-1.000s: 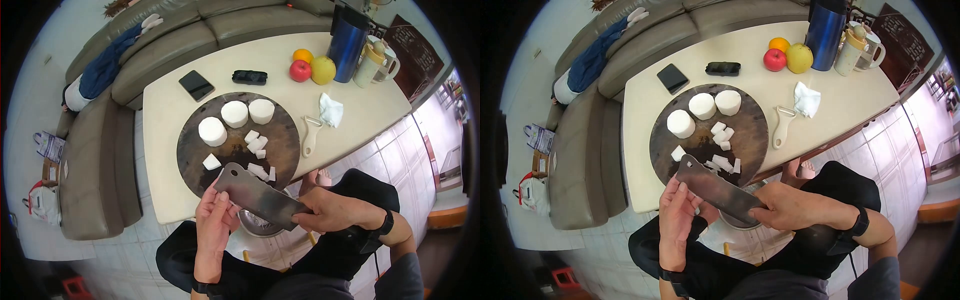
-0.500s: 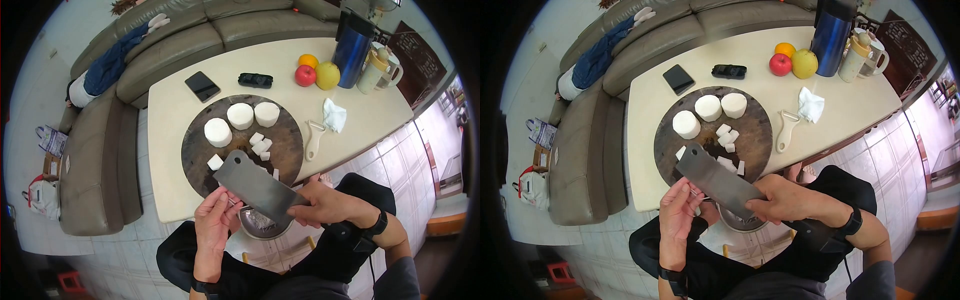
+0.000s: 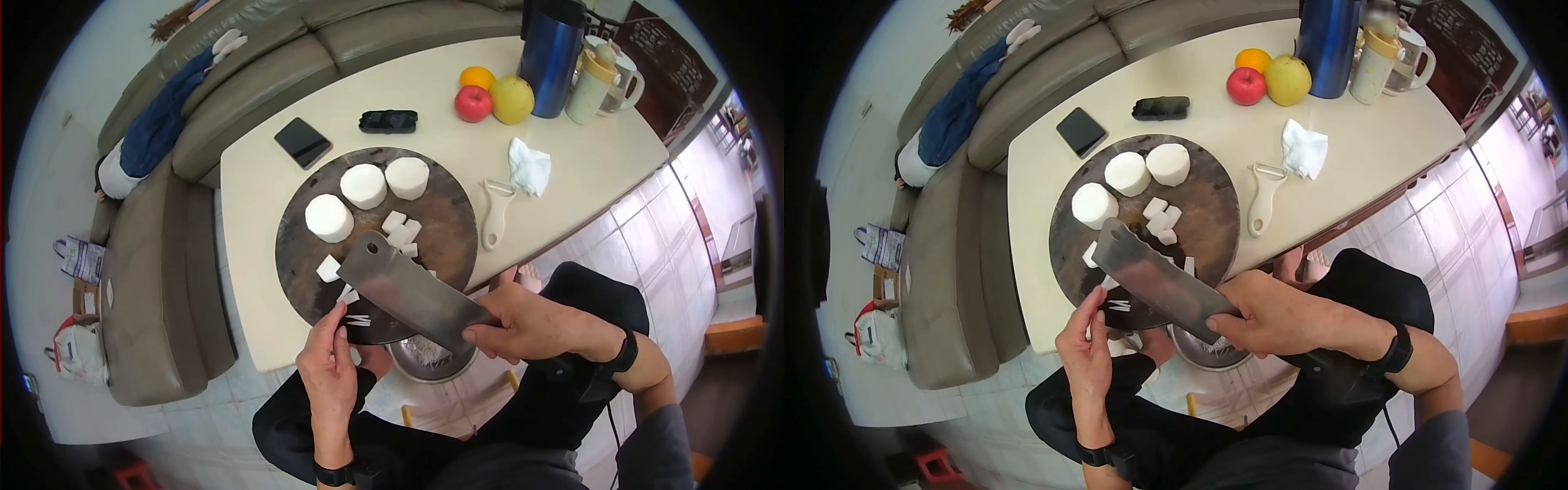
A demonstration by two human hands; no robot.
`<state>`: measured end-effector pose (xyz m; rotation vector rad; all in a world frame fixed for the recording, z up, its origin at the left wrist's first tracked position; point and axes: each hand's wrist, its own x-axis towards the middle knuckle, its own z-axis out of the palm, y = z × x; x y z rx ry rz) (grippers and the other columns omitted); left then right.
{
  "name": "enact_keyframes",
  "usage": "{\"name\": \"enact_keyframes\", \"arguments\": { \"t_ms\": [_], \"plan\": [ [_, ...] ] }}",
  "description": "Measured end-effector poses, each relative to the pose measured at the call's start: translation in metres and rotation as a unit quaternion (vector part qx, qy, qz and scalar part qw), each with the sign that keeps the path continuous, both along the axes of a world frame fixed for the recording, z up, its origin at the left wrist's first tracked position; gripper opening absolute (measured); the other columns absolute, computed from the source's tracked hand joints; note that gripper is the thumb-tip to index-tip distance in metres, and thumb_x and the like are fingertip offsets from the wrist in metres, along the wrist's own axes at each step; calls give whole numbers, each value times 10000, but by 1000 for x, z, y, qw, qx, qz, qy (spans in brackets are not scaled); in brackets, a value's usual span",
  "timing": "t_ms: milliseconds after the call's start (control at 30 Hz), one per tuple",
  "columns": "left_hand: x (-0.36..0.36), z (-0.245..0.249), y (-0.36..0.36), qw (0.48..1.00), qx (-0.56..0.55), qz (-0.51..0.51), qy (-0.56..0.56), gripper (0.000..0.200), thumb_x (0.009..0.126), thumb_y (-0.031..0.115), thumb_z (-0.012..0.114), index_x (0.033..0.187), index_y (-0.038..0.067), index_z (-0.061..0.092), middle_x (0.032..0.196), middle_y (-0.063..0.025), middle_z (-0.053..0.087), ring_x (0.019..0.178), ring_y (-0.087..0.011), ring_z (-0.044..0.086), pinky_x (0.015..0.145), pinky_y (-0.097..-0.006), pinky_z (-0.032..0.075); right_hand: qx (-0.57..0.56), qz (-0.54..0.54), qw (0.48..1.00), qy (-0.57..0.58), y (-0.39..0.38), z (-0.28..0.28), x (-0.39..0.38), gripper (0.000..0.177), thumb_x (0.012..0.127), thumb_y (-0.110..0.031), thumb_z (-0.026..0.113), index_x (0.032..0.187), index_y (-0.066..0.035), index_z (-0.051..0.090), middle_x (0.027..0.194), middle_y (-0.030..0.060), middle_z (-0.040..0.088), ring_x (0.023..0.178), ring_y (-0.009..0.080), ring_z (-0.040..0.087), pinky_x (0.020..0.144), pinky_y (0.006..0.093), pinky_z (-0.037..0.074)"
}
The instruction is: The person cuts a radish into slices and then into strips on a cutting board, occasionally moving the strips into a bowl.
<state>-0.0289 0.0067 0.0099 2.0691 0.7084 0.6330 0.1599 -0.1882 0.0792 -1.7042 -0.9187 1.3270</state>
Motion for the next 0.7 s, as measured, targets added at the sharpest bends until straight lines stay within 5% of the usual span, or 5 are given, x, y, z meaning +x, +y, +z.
{"name": "enact_keyframes", "arguments": {
  "t_ms": [67, 133, 233, 700],
  "plan": [
    [2, 3, 0, 999, 28, -17, 26, 319, 904, -62, 529, 1199, 4, 630, 1098, -182, 671, 994, -297, 650, 872, -338, 498, 5, -3, 1000, 4, -1, 1, 0, 231, 926, -138, 547, 814, 64, 556, 604, 77, 569, 520, 127, 529, 499, 309, 437],
    [6, 4, 0, 981, 177, -72, 36, 317, 845, -88, 560, 1134, -2, 656, 1084, -177, 665, 984, -331, 628, 849, -370, 511, 10, -5, 1000, 0, -2, 0, -1, 212, 921, -128, 549, 835, 66, 559, 608, 93, 562, 537, 140, 517, 518, 322, 433],
    [7, 3, 1, 973, 207, -93, 46, 306, 778, -108, 588, 1052, -6, 677, 1049, -164, 661, 966, -345, 609, 814, -394, 519, 23, -2, 999, -22, -4, -2, -1, 183, 911, -110, 552, 874, 69, 565, 625, 125, 550, 570, 165, 494, 553, 343, 425],
    [7, 2, -41, 977, 74, -200, 27, 243, 722, -141, 591, 904, -5, 679, 933, -119, 678, 824, -281, 645, 730, -351, 528, 9, -21, 997, -78, -12, 12, 4, 167, 898, -90, 583, 967, 62, 574, 675, 151, 585, 613, 168, 527, 588, 337, 435]
  ]
}}
